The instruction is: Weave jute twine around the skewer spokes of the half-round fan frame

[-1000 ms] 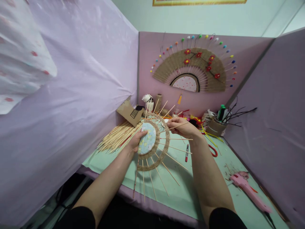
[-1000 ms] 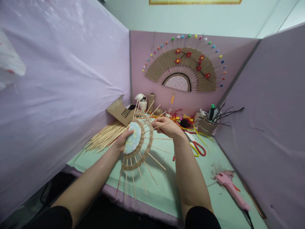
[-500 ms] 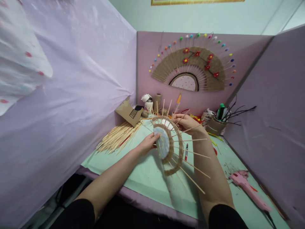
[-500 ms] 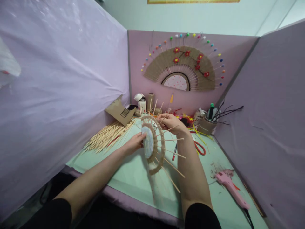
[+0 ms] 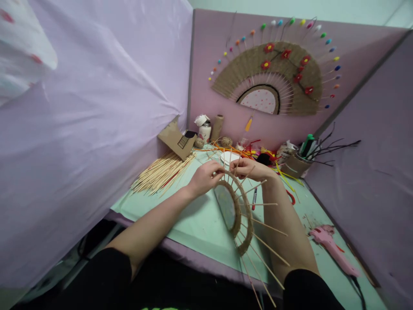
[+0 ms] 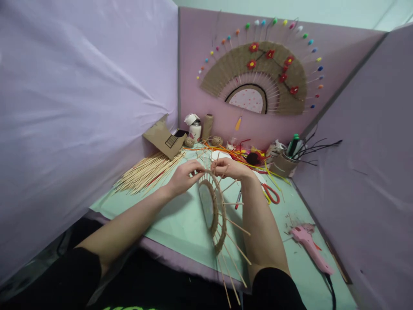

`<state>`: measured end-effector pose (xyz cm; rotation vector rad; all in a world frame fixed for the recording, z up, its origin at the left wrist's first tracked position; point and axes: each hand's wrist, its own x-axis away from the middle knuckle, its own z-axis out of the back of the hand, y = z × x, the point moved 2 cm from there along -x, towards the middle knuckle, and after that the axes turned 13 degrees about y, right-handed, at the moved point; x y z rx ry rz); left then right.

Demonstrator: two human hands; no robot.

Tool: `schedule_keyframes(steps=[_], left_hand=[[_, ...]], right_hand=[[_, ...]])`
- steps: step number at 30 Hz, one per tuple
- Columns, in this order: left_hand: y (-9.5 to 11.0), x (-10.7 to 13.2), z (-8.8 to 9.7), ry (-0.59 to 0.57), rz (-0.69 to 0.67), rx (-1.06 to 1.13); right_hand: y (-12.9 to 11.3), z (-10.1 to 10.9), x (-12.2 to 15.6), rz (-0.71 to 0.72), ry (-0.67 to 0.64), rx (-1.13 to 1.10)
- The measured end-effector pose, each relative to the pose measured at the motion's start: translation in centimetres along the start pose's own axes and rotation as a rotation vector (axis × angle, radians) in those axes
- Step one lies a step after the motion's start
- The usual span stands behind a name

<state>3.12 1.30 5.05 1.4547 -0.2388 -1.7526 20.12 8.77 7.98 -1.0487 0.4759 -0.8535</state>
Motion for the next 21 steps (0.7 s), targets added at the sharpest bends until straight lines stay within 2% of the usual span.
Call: schedule_keyframes(steps=[4,11,15,21], left_hand=[[-0.4,-0.3,-1.4,-0.019,-0.137,0.065],[-1.0,-0.4,-2.0,-0.026,-0.191,0.015],[-1.1,-0.6,-2.3,-0.049,-0.231,-0.065],[-1.5,-0.4,-2.8,-0.044,-0.232,-0.067]], right_hand=[[0.3,0.0,0.0,0.013,-0.002,-0.019],[0.5,-0.1,0.0,0.006,-0.017,-0.044],[0.9,0.1,-0.1,-0.014,0.019,-0.045],[1.2,0.2,-0.2,-0.023,0.018,-0.014]])
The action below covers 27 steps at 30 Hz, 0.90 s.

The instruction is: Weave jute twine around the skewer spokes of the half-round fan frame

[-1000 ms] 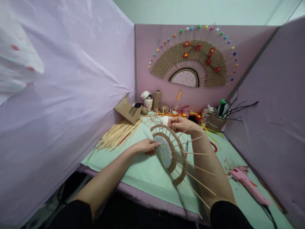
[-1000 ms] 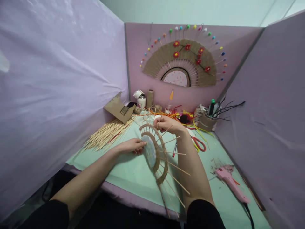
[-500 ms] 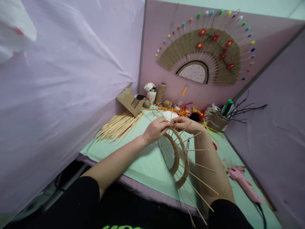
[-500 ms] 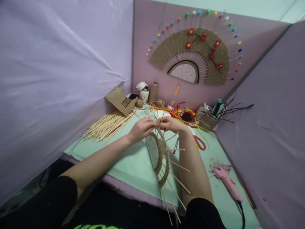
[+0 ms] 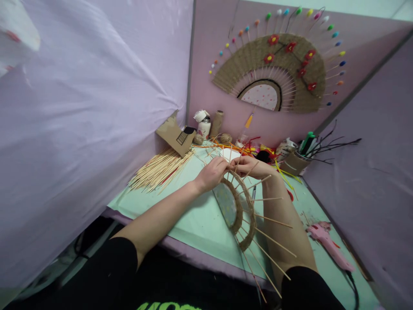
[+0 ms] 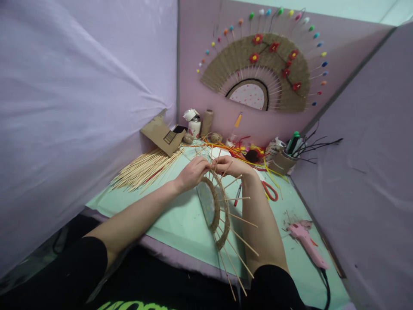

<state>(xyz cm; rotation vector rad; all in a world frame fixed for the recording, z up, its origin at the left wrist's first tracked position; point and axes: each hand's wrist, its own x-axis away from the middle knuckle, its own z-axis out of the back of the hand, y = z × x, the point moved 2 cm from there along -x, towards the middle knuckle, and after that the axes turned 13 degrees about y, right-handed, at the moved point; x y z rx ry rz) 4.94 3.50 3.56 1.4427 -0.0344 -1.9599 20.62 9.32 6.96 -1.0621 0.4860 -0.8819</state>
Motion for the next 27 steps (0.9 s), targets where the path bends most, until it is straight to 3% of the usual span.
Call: schedule_keyframes(steps=[5,27], left_hand=[[0.02,0.26,-0.16,0.052,0.004,0.005],[0.31,0.79,0.34,0.158,0.082,0.112]], right_hand=[[-0.06,-0.14,-0.02,0.012,-0.038,0.009],[-0.03,0.29,0.11,-0.027,0.025,0.01]])
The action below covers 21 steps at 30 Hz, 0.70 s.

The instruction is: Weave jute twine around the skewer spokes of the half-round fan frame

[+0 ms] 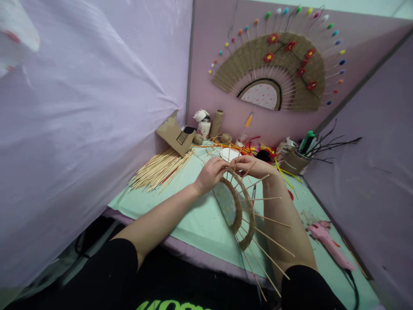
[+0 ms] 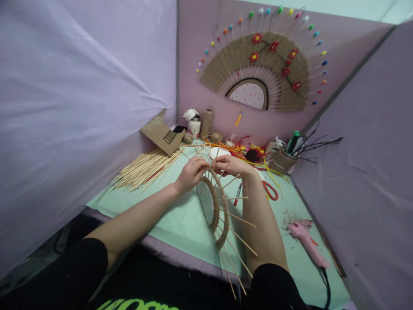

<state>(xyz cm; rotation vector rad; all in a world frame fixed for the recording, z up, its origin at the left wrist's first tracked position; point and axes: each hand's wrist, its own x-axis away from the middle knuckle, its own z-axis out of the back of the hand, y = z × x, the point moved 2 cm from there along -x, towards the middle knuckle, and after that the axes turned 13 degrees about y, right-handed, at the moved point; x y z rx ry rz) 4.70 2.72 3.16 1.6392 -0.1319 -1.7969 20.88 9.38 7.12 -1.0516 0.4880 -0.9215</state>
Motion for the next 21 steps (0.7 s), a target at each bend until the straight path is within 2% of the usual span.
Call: schedule_keyframes(steps=[11,21], left_hand=[[0.05,0.07,-0.05,-0.028,-0.021,-0.015],[-0.04,0.07,-0.13,0.03,-0.068,-0.023]], right_hand=[[0.09,0.12,-0.05,0.0,-0.012,-0.008],[-0.39,0.05,0.25,0.014,-0.003,0.013]])
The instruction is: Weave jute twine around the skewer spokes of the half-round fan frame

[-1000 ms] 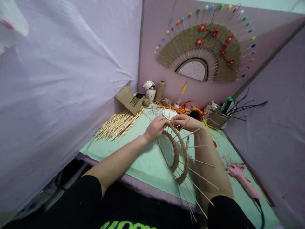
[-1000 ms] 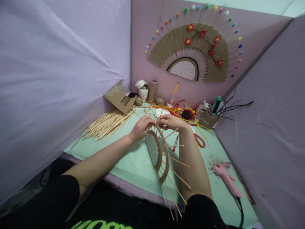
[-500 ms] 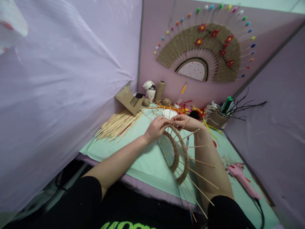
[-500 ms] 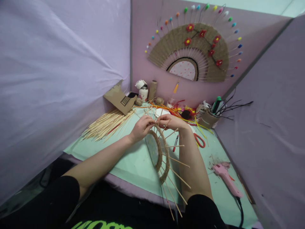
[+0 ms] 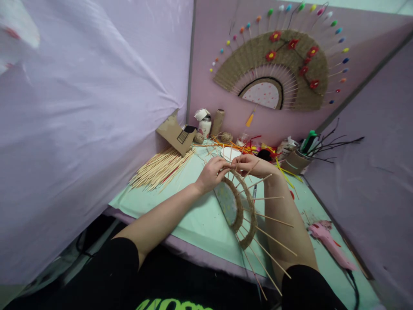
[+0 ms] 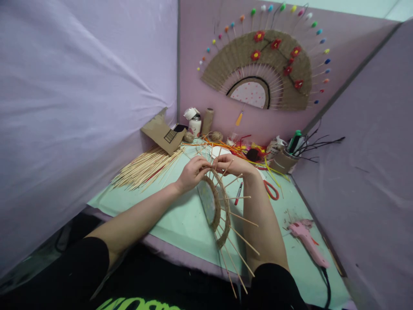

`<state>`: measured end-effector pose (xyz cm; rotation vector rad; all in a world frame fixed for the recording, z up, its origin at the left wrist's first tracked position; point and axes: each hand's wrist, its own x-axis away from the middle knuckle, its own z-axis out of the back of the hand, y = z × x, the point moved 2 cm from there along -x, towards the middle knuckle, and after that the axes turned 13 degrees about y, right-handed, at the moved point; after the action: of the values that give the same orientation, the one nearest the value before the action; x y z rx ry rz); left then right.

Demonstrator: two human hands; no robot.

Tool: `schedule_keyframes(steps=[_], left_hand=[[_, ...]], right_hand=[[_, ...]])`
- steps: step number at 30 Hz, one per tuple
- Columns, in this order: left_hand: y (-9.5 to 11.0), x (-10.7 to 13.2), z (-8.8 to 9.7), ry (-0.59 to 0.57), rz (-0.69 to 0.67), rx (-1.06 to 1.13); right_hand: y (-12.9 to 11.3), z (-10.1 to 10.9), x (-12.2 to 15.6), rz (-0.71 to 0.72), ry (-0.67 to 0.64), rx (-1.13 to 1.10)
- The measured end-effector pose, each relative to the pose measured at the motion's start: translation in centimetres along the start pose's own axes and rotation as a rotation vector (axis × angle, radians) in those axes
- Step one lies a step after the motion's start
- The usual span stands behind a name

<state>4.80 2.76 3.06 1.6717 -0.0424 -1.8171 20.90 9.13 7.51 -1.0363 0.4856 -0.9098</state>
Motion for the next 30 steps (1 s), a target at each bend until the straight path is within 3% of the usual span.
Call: schedule_keyframes(steps=[9,30], left_hand=[[-0.1,0.03,0.22,-0.034,-0.168,-0.089],[-0.03,0.26,0.07,-0.032,-0.192,-0.09]], right_hand=[[0.08,-0.02,-0.05,-0.025,0.012,-0.024],[-0.64,-0.26,0.28,-0.086,0.024,-0.017]])
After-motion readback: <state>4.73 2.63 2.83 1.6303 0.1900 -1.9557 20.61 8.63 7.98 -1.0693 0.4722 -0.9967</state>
